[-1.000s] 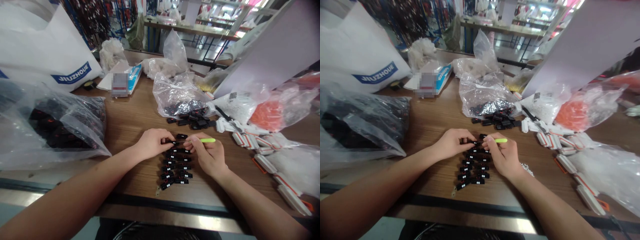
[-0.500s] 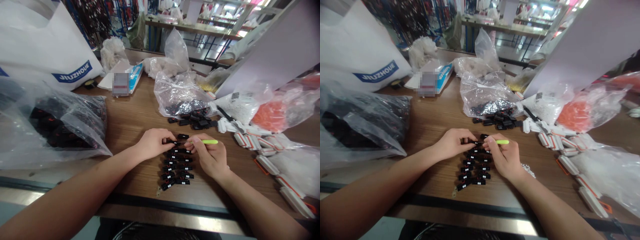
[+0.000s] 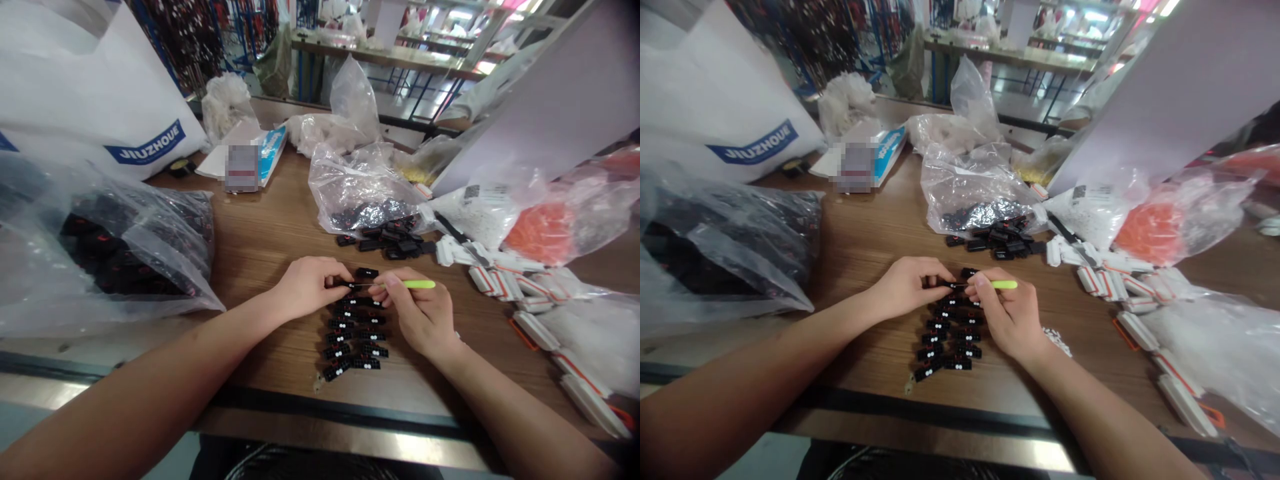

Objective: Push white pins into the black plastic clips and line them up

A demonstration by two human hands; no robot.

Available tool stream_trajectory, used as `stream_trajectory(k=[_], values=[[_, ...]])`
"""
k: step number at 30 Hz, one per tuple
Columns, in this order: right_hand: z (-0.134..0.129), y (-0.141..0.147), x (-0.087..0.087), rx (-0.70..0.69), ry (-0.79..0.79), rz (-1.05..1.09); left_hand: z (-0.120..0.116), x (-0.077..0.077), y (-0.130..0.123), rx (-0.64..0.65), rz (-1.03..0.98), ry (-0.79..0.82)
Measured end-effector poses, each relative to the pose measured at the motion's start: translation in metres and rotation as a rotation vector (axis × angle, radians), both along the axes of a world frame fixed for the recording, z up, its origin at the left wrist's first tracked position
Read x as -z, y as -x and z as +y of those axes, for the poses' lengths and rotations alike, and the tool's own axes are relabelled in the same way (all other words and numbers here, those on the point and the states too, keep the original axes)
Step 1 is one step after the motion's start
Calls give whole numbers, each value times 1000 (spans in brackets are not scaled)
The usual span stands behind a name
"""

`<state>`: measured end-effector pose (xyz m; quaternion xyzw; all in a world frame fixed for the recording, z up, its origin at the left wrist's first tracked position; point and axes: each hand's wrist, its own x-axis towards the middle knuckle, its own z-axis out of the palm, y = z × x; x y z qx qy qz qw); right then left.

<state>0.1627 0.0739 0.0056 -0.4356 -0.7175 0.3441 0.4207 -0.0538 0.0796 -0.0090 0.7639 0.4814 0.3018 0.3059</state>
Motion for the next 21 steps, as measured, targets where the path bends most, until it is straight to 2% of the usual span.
stream_trajectory(k=[10,17,21], values=[[3,1,-8,-12,55,-70,0,1,0,-5,-2,1],[-3,2,-11,-54,-47,-193,0,0,0,2,18,-21],[-4,-2,-8,27,-73,-112,0,1,0,-9,14,-35]])
